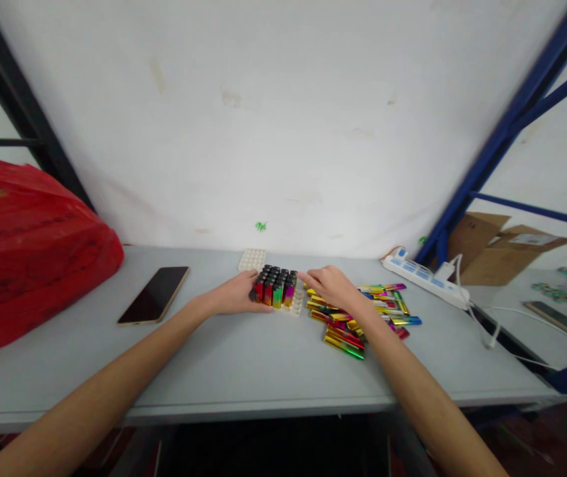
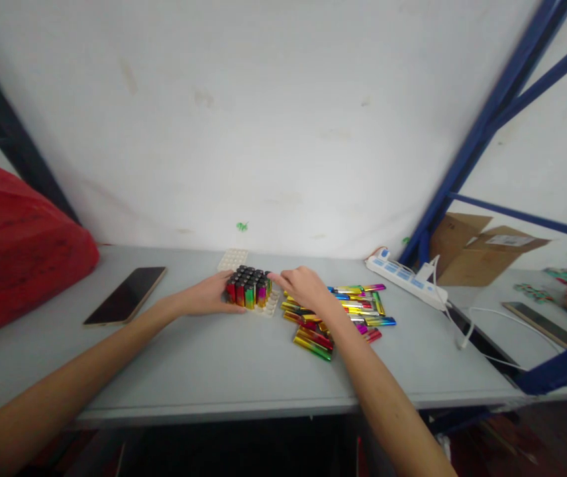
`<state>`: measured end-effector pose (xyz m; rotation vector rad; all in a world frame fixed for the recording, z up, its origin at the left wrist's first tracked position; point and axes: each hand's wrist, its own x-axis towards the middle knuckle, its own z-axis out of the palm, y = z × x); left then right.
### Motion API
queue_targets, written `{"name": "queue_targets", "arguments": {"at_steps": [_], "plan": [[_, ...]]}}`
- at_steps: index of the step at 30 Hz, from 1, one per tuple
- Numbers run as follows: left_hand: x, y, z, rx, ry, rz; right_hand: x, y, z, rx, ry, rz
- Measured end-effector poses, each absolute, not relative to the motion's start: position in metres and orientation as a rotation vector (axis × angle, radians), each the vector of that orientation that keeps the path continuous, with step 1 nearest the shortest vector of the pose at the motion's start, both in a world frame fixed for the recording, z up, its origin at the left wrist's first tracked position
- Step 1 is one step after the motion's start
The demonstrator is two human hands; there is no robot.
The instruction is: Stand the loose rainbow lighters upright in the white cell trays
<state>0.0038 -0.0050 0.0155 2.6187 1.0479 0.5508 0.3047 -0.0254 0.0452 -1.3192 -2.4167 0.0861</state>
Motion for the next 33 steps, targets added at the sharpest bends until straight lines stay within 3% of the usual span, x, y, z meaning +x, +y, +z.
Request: {"name": "queue_targets", "arguments": {"at_steps": [11,20,33], "plan": [[0.007,-0.007,0.018,2.636,1.092,0.491,0.367,0.005,0.037,-1.436,-2.440,0.344],[0.006,-0.005,0.016,2.610,1.084,0.511,0.352,0.002,0.031,-1.396,-2.309,0.229],[0.005,-0.005,0.015,2.650,1.046,0.516,0.307,-0.006,0.030,-0.813,-1.415,1.204]]}}
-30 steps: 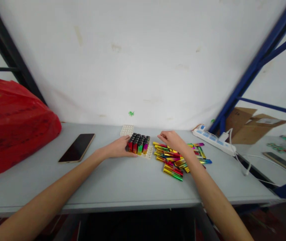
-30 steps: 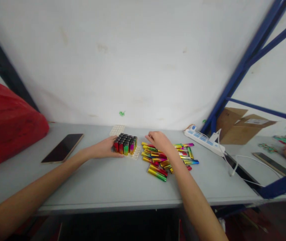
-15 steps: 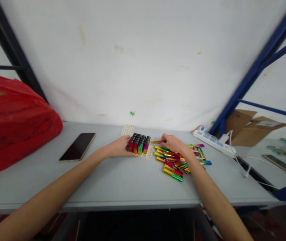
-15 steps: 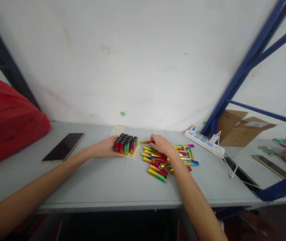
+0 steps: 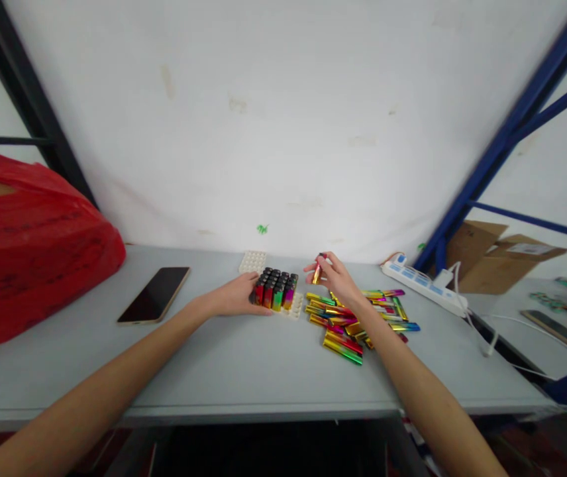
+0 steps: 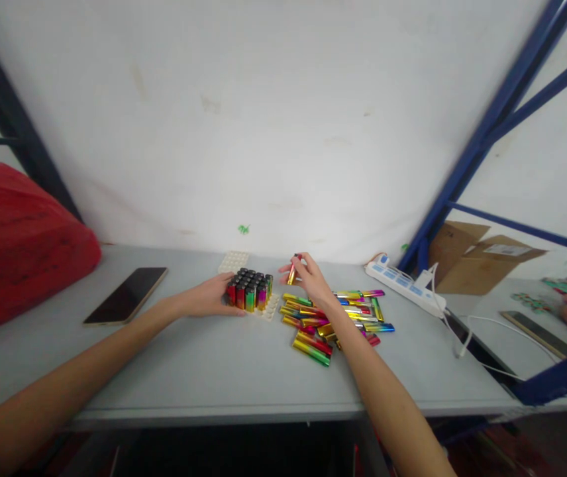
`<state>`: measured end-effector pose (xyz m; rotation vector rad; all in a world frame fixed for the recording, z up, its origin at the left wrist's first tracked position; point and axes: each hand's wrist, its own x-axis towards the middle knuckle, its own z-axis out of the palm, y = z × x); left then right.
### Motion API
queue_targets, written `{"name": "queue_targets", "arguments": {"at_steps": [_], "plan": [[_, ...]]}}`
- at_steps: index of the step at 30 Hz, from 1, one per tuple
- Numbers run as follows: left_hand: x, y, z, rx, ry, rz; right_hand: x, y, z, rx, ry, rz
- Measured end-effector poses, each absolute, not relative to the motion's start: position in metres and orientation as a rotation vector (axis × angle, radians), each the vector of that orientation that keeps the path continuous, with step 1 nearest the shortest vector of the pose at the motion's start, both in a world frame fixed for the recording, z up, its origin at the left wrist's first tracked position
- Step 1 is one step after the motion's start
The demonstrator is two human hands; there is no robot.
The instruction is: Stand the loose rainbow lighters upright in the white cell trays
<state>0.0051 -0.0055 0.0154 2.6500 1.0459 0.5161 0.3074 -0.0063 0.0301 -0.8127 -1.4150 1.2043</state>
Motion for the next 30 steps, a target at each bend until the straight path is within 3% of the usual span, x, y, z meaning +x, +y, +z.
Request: {"name": "queue_targets", "arguments": {"at_steps": [5,11,15,22,30], "plan": [[0.007,-0.010,0.020,2.628,1.058,0.507,0.296,-0.010,0.027,-0.900,-1.464,1.219],[0.007,-0.009,0.021,2.619,1.070,0.492,0.288,-0.013,0.021,-1.115,-1.682,0.649],[0.007,-0.010,0.021,2.601,1.081,0.513,0.285,-0.016,0.021,-1.212,-1.700,0.468],[0.007,-0.011,0.021,2.584,1.083,0.541,0.284,-0.019,0.024,-1.215,-1.710,0.372],[0.005,-0.007,0.017,2.629,0.997,0.542,0.297,-0.030,0.044,-1.010,-2.068,0.532]]}}
